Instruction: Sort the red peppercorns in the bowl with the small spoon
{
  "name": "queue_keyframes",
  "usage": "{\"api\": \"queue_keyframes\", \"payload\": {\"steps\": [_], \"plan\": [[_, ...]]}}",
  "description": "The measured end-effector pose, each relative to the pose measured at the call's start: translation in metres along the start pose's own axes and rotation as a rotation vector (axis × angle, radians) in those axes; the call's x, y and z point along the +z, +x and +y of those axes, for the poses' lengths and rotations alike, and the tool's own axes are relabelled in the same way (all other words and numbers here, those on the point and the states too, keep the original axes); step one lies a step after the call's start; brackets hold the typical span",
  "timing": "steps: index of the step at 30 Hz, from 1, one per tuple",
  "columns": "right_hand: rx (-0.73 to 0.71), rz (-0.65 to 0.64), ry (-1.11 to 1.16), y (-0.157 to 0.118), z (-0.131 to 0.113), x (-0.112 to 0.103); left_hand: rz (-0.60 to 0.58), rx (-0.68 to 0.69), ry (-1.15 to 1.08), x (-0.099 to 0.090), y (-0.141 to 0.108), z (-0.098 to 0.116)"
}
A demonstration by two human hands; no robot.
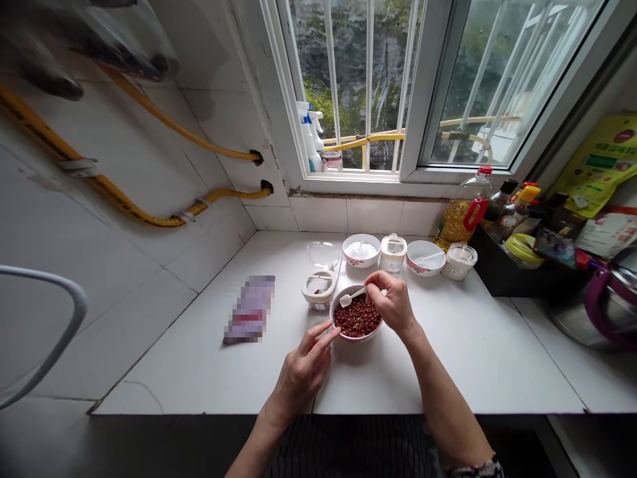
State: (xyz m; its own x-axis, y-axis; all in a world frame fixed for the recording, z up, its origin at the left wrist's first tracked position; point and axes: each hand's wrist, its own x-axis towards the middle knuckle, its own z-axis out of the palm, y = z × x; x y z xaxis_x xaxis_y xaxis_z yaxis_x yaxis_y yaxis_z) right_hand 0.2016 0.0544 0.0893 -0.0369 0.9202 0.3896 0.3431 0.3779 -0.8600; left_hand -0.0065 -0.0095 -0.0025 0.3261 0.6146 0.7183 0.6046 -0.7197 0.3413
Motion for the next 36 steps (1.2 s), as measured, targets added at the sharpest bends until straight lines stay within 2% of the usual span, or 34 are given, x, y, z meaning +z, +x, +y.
{"api": "queue_keyframes", "payload": {"steps": [5,9,12,17,20,25,31,36], "plan": [[0.053,-0.145,-0.032,-0.001,0.005,0.007,-0.012,-0.003,0.003,-0.001,0.000,0.000],[0.140,-0.191,0.040,0.000,0.008,0.011,-0.006,-0.002,0.009,0.000,-0.001,0.000],[0.159,-0.182,0.059,0.001,0.010,0.009,-0.010,-0.001,0.015,0.000,-0.001,0.000],[0.099,-0.132,-0.009,0.001,0.011,0.010,-0.011,0.003,0.017,-0.001,0.000,0.001],[0.112,-0.180,0.037,0.001,0.009,0.010,-0.004,0.002,0.020,-0.001,0.000,0.000],[0.216,-0.282,0.143,0.002,0.007,0.005,-0.004,0.002,0.017,0.000,-0.001,0.000],[0.141,-0.256,0.088,0.001,0.007,0.003,-0.010,0.003,0.022,-0.001,-0.001,0.000],[0.255,-0.318,0.227,0.003,0.010,0.001,-0.013,-0.001,0.026,-0.001,-0.001,0.000]]}}
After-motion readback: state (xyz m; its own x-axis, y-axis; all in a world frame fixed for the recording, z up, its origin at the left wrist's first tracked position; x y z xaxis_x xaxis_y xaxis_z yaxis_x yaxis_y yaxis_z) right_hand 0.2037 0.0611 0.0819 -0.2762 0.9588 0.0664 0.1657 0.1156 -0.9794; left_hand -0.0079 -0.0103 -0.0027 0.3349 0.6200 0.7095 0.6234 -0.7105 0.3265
